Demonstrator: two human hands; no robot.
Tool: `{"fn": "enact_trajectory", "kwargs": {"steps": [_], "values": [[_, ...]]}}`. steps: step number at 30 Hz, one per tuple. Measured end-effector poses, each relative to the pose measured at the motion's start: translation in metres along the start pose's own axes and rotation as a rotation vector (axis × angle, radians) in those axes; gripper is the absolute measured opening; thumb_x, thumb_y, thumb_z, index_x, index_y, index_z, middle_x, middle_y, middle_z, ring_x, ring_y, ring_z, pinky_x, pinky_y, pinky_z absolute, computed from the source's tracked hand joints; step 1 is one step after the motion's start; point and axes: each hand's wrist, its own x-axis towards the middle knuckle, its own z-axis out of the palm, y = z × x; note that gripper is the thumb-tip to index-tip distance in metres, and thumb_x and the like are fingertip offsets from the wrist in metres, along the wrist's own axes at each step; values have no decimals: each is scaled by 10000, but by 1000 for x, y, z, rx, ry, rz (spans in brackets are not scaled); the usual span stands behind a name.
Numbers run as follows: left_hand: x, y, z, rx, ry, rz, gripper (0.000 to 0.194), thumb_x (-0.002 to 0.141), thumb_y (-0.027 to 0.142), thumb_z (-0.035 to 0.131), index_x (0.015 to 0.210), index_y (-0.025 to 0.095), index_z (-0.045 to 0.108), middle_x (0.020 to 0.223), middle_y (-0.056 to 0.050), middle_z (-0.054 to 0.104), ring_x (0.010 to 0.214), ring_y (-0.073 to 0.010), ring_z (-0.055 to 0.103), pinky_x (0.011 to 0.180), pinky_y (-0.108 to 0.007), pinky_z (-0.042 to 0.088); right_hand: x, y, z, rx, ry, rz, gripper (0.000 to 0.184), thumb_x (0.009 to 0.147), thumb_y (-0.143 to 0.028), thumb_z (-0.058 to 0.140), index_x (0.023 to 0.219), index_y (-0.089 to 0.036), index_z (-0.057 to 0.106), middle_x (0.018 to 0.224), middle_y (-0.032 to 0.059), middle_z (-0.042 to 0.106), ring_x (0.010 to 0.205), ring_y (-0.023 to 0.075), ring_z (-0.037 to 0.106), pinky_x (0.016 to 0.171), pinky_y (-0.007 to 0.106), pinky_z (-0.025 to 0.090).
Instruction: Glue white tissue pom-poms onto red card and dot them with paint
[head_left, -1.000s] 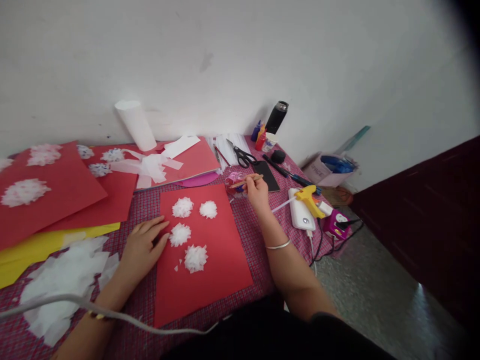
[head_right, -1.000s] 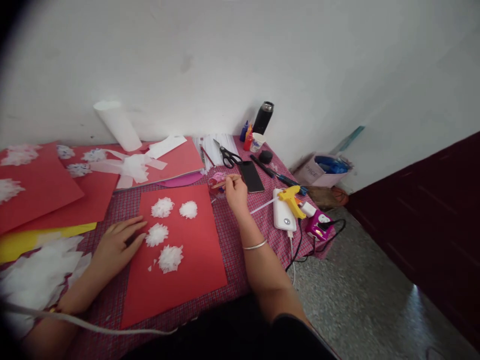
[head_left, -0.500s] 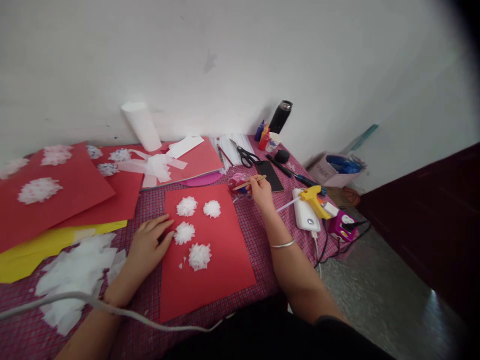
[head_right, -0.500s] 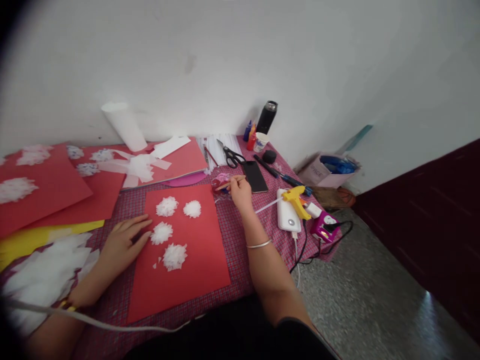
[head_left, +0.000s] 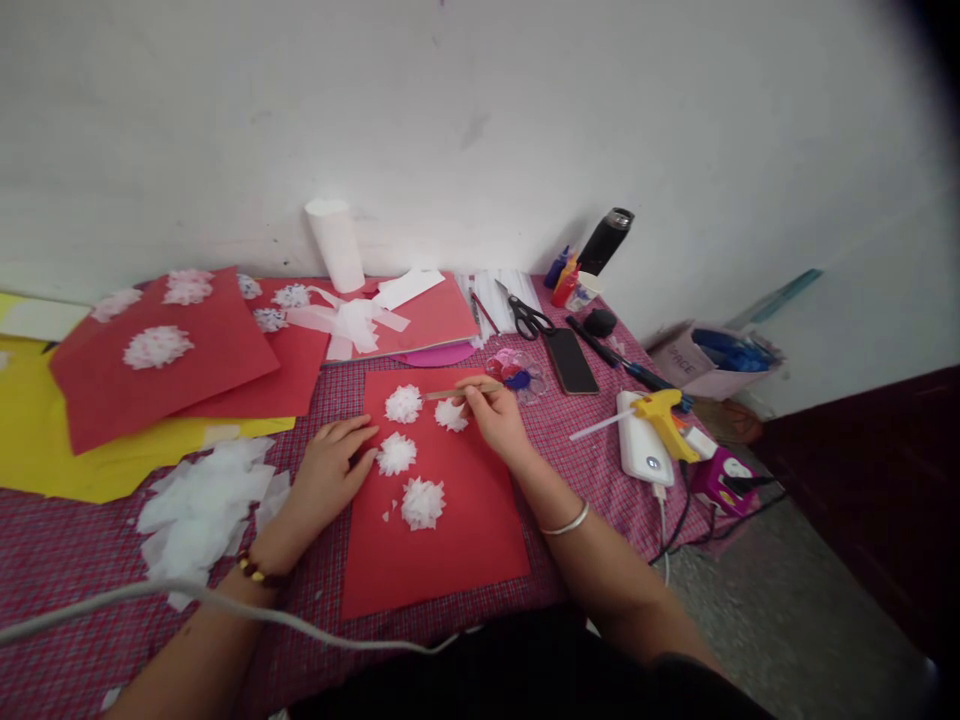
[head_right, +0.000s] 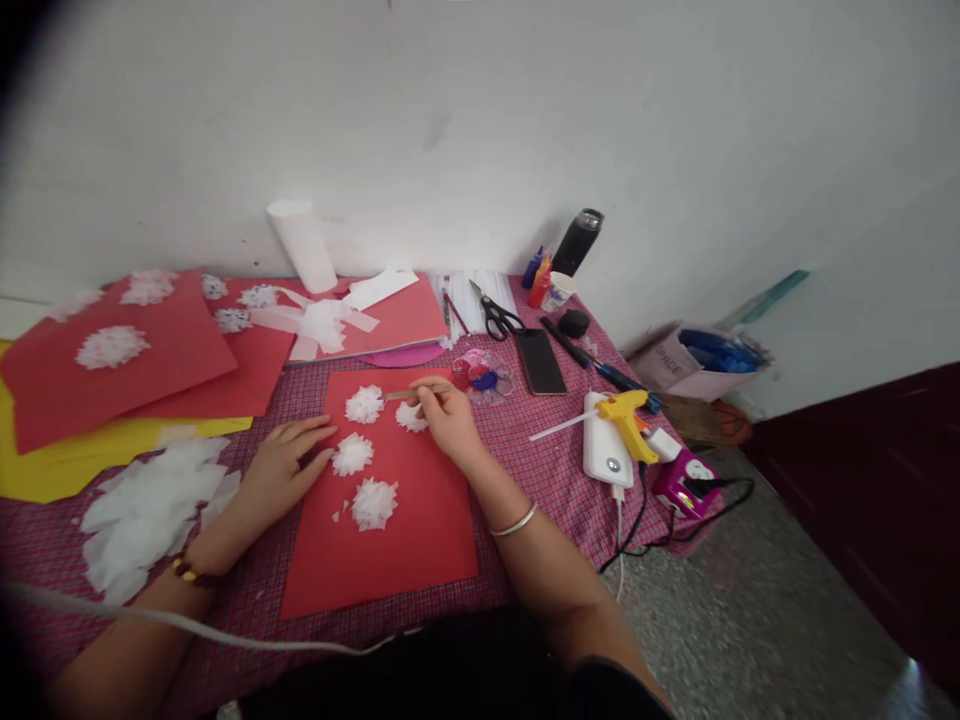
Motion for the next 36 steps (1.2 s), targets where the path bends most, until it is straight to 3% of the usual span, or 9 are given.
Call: {"fn": "enact_trajectory", "kwargs": {"steps": [12,18,24,29,36], "values": [[0,2,-1,-6,-6,-12,304,939,313,495,1156,209,681,1302,-119,655,1190,-289,591,1027,-505,453,4,6,-1,-21,6,21,261,851,-449,576,903,-201,640,704,10,673,524,128,564,533,261,469],[0,2,-1,-1,-8,-4,324,940,315,495,1161,171,685,1292,-140,660,1176,-296,594,1024,-497,448,-2,5,8,-4,-70,37,282,840,-462,586,900,-197,660,701,15,692,508,129,578,511,257,460],[0,1,0,3,-8,-2,325,943,310,498,1170,170,684,1296,-138,657,1178,-292,590,1023,-485,450,1,7,5,-3,-18,38,285,852,-460,568,913,-194,654,704,8,675,507,118,554,513,251,449],[0,1,0,2,-6,-7,324,940,320,499,1161,176,688,1289,-135,663,1169,-299,593,1017,-491,453,-2,6,11,15,-84,59,295,824,-473,590,903,-202,672,708,15,693,499,127,574,495,258,457],[0,1,1,0,6,-18,355,932,331,494,1207,185,664,1304,-135,659,1179,-303,600,1022,-508,454,3,6,0,12,20,42,281,848,-463,562,923,-206,649,730,7,675,512,115,559,517,254,459]]}}
